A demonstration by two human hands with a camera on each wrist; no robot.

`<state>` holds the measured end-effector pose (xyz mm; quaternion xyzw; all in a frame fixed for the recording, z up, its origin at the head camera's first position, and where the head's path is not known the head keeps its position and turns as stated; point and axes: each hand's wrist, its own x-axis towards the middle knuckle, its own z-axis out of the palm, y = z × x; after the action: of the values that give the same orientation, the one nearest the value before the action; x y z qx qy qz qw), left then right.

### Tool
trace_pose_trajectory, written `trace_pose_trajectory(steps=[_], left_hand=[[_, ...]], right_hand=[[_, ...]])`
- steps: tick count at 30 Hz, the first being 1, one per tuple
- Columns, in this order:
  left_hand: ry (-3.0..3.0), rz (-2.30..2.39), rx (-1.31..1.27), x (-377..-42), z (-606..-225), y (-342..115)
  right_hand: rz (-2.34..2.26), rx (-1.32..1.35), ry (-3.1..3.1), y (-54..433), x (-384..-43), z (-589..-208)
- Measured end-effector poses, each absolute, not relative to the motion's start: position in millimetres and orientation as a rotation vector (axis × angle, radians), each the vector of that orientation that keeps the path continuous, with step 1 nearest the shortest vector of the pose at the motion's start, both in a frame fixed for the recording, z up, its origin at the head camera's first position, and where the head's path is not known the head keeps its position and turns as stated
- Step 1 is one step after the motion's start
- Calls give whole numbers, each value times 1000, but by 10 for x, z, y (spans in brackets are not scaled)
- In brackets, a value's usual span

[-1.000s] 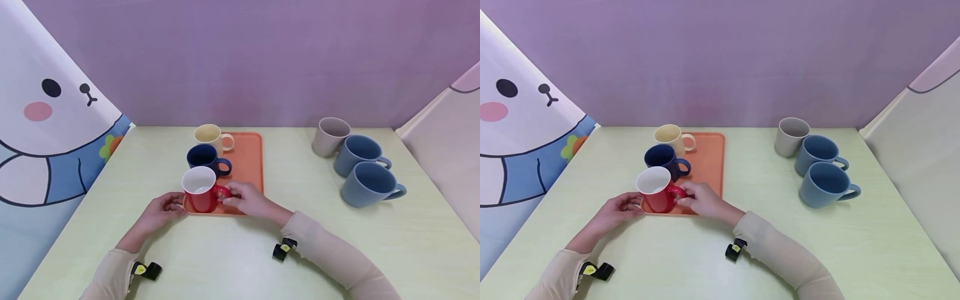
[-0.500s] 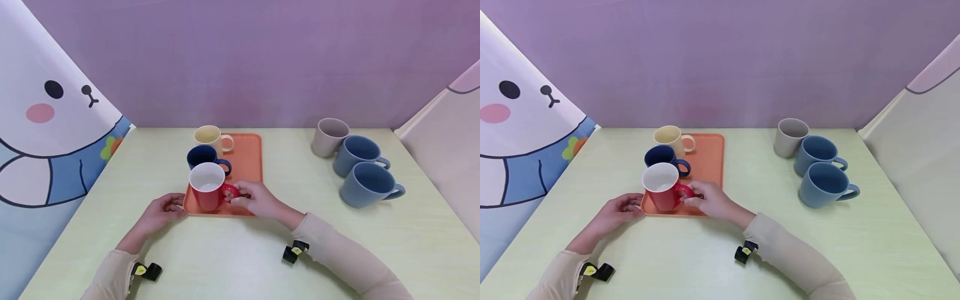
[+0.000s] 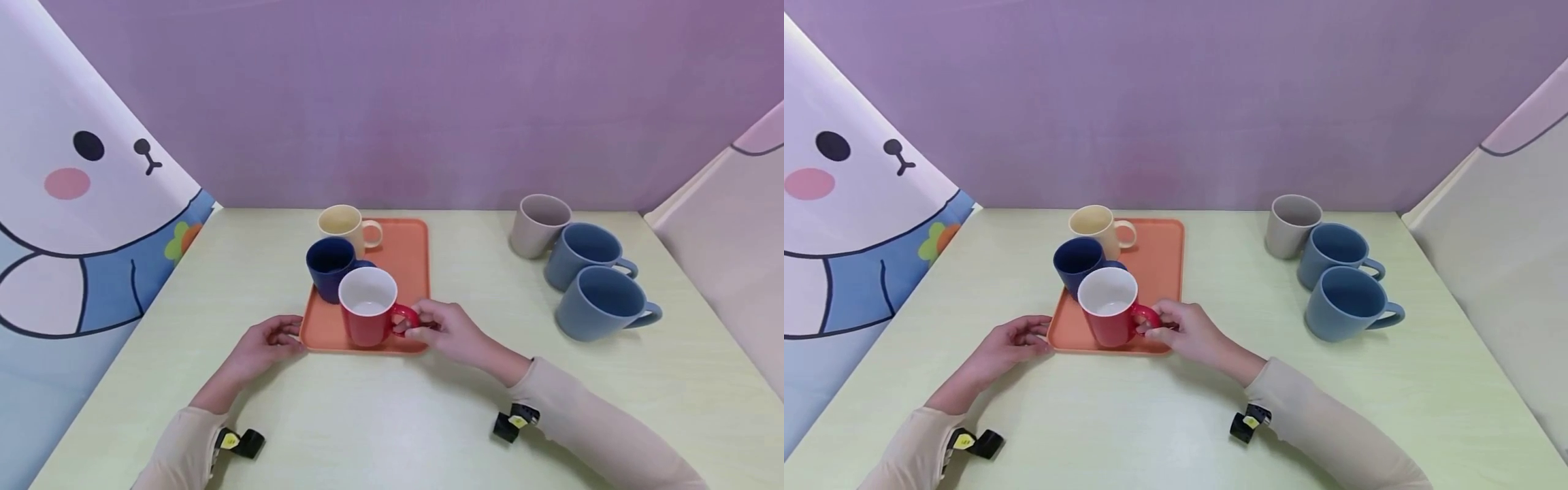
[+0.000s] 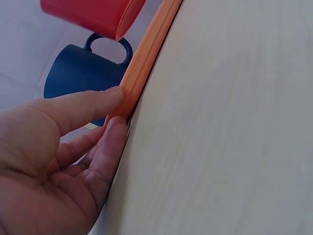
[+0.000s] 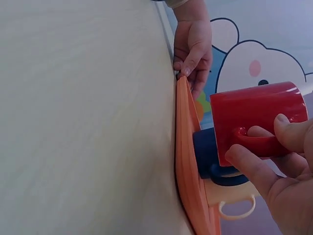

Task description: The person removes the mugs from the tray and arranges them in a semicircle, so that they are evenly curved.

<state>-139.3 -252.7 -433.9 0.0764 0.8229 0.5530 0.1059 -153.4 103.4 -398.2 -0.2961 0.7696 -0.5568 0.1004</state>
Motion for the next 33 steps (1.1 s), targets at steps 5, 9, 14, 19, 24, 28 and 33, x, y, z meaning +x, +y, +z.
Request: trace_pose_trajectory(steps=[5,9,14,19,24,28,33], left_hand=[[2428,1635,233,-1386,-4344,-2531],[2436,1629,240,-1383,-4347,-2529],[2430,1636,246,-1381,-4348,-2522],[2423,1636,236,-1380,-4337,-2518],[2427,1620,229,-1381,-4327,-2516],[2435,1608,224,-1378,-4322,-2513],[2435,1616,222,-1379,-4337,-2516]], right_hand=[[-1662,-828,2293,1180,-1481,-3972],[-1688,-806,2286,1318,-1455,-3972],[-1690,-774,2342,1526,-1417,-3973],[-1679,-786,2404,1728,-1374,-3969],[-1686,-859,2440,1876,-1343,-3973],[-1680,-879,2454,1968,-1319,-3973],[-1688,-913,2446,2095,-1285,-3974]])
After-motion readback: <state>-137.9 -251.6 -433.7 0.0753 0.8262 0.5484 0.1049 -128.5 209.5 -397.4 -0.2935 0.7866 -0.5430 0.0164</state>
